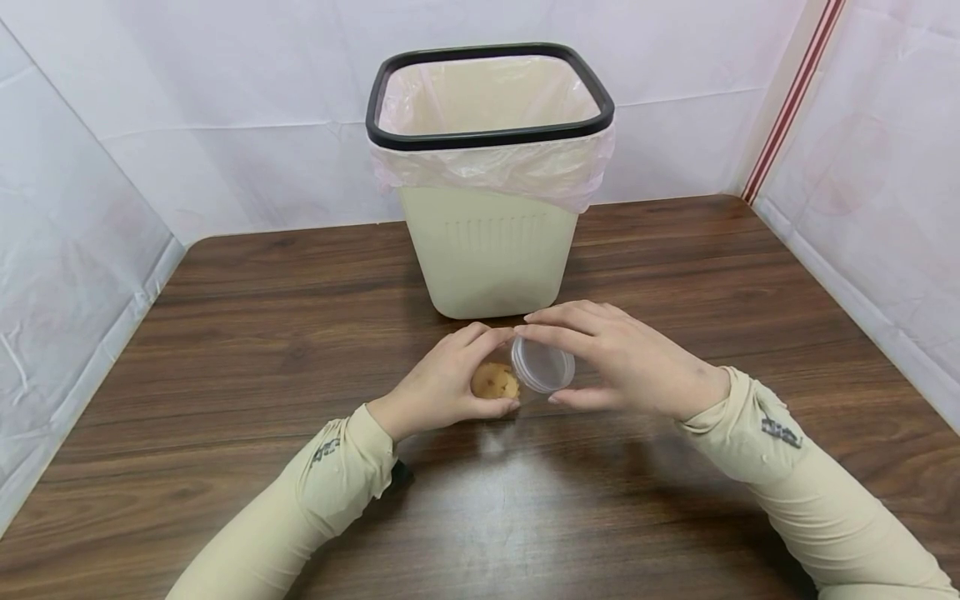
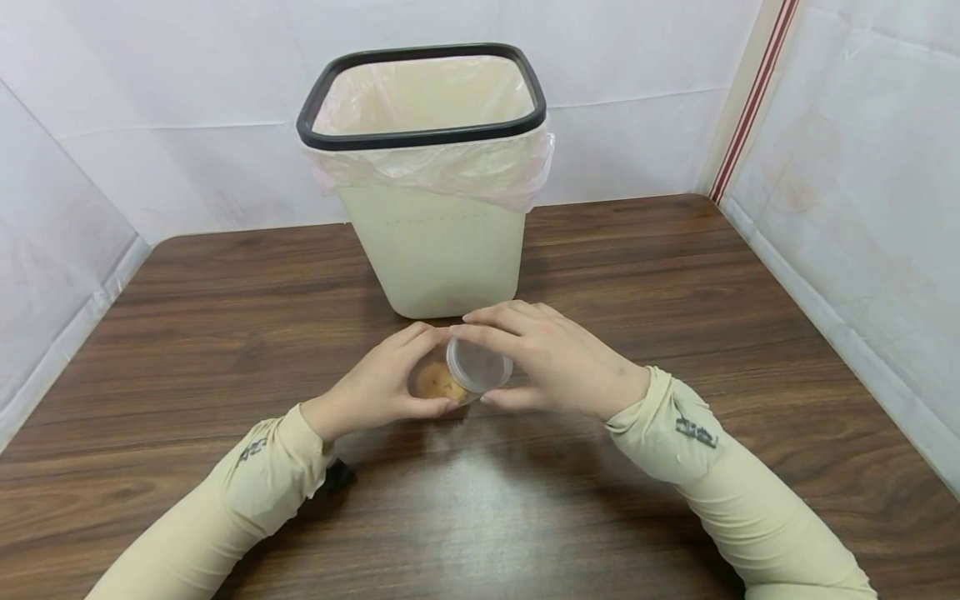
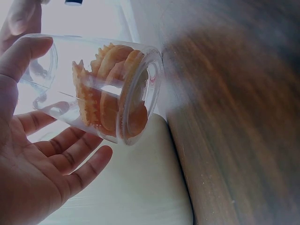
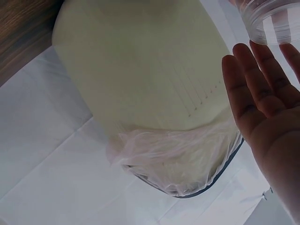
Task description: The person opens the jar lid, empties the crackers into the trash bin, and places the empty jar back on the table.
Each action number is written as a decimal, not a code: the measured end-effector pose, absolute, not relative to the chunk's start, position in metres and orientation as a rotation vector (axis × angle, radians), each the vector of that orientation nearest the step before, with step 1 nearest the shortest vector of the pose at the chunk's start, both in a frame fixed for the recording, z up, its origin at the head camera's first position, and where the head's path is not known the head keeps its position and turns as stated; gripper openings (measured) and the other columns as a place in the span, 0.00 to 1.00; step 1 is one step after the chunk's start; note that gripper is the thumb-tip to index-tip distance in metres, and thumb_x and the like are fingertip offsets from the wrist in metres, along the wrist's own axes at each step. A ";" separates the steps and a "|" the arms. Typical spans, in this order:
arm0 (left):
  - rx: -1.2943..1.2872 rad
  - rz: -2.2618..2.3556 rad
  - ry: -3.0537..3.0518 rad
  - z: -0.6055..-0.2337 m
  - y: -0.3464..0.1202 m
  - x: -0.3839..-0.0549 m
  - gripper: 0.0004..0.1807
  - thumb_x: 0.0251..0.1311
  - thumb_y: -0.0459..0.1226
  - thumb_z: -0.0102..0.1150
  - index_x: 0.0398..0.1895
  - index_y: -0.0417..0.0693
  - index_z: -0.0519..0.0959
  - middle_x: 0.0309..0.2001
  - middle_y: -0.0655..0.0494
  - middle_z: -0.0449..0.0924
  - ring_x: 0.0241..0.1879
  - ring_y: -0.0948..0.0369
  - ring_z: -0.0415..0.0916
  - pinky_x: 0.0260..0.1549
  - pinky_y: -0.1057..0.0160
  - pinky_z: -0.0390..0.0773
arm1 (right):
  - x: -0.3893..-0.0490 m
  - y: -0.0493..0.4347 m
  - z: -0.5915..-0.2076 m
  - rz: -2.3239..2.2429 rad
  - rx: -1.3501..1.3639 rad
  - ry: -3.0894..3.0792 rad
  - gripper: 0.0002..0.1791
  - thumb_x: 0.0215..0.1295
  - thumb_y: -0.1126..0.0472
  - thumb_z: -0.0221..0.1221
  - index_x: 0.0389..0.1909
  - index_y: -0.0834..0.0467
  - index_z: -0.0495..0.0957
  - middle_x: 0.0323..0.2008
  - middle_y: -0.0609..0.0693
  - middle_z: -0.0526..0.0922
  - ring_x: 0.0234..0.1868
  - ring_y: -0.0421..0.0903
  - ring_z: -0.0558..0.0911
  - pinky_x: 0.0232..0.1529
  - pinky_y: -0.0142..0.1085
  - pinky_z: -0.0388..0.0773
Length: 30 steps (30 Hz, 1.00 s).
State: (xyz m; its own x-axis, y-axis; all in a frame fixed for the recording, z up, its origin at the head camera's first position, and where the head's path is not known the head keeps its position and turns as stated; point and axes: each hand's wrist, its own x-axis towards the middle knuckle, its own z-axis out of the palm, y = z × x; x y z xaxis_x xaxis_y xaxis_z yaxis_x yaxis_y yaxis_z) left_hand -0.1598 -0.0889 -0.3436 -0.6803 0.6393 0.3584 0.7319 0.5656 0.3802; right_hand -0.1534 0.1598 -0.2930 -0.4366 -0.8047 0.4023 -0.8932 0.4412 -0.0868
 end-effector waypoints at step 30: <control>-1.138 -0.756 -2.623 -0.344 -0.088 -0.159 0.36 0.46 0.50 0.72 0.60 0.50 0.72 0.47 0.53 0.77 0.47 0.58 0.76 0.51 0.56 0.75 | -0.142 0.148 -0.299 0.371 1.019 -2.474 0.35 0.44 0.38 0.71 0.50 0.55 0.79 0.36 0.50 0.82 0.35 0.45 0.82 0.35 0.40 0.79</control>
